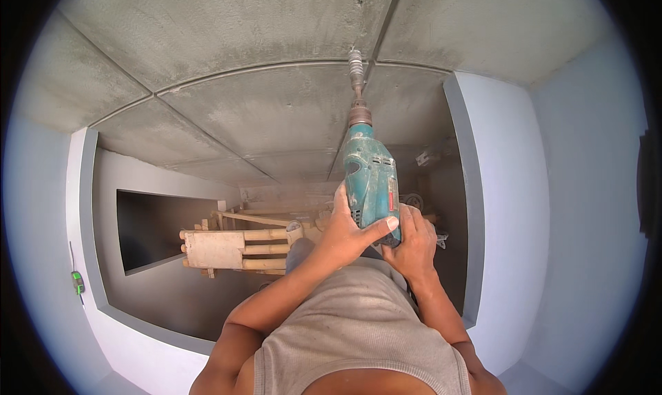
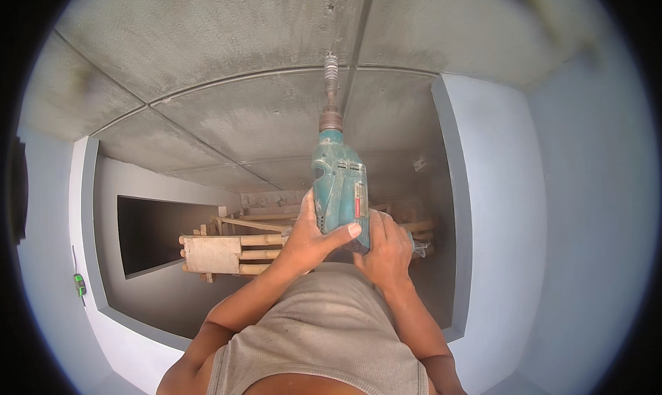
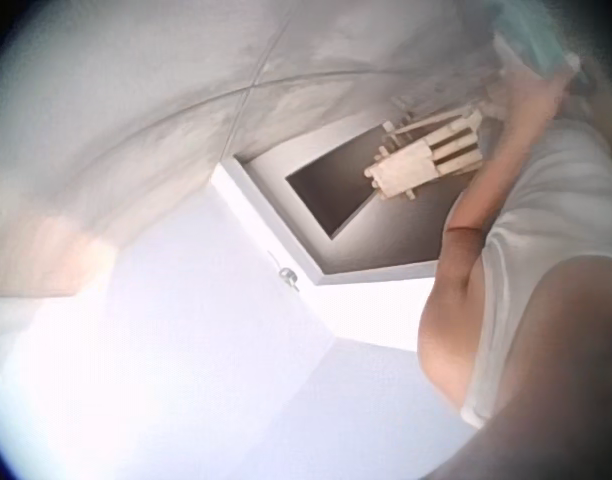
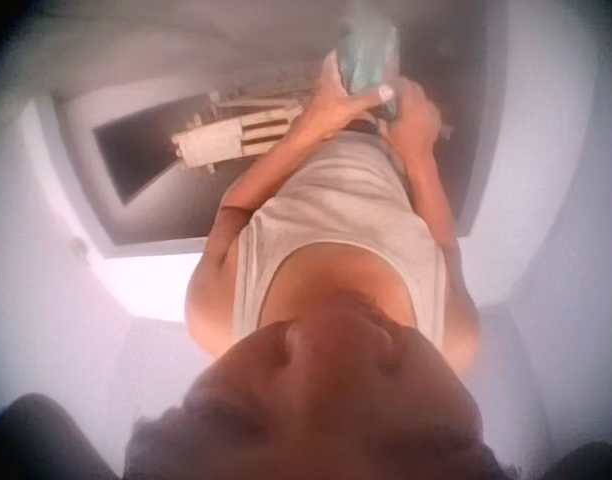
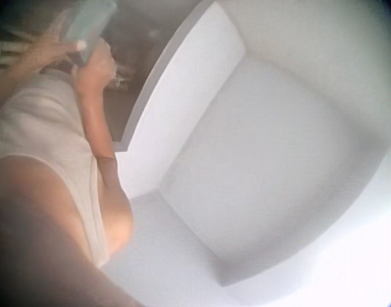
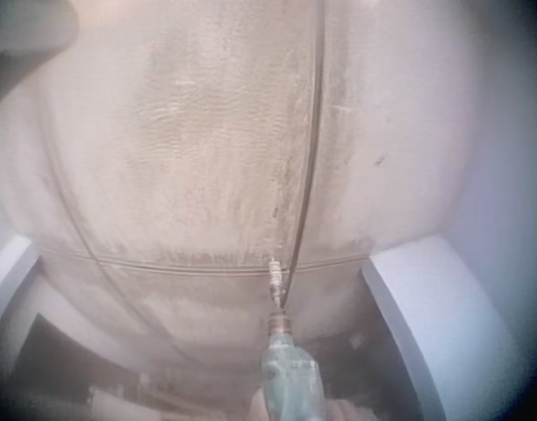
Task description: The person measures and marks a concrete wall using a tape measure and marker, then uses a hammer and chisel to create indentations. Finally, the person uses a rotary hammer drill to drill multiple holes into the concrete wall.
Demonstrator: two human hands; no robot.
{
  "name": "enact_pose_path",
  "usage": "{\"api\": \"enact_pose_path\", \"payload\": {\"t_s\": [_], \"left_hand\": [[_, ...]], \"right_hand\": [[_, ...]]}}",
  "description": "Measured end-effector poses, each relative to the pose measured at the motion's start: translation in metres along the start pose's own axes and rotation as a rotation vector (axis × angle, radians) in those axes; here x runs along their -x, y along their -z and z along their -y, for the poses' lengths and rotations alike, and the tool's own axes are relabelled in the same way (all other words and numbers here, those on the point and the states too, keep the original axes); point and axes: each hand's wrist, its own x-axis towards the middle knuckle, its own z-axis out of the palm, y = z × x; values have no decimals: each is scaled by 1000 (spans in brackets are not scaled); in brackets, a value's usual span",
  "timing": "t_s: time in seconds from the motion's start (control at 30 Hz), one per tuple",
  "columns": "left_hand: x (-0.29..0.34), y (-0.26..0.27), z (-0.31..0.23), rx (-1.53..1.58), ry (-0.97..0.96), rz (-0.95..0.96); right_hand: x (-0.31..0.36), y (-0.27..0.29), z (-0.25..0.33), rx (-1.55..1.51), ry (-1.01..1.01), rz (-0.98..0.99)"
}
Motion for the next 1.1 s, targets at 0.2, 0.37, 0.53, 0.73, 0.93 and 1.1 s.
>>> {"api": "enact_pose_path", "payload": {"t_s": [0.2, 0.37, 0.53, 0.73, 0.93, 1.1], "left_hand": [[-4, -8, 18, -39, -58, -195], [-6, -7, 23, -186, -114, -234], [-9, -16, 22, -346, 15, -250], [-13, -16, 3, -635, 14, -276], [-15, -15, 7, -592, -48, -275], [-16, -16, 9, -562, -83, -278]], "right_hand": [[-1, 2, -1, 31, 53, 13], [7, -2, -10, 51, 127, 16], [7, -26, -26, 19, 89, -74], [5, -20, -21, 11, 40, -91], [5, -19, -21, 36, 4, -65], [4, -19, -22, 36, 16, -85]]}}
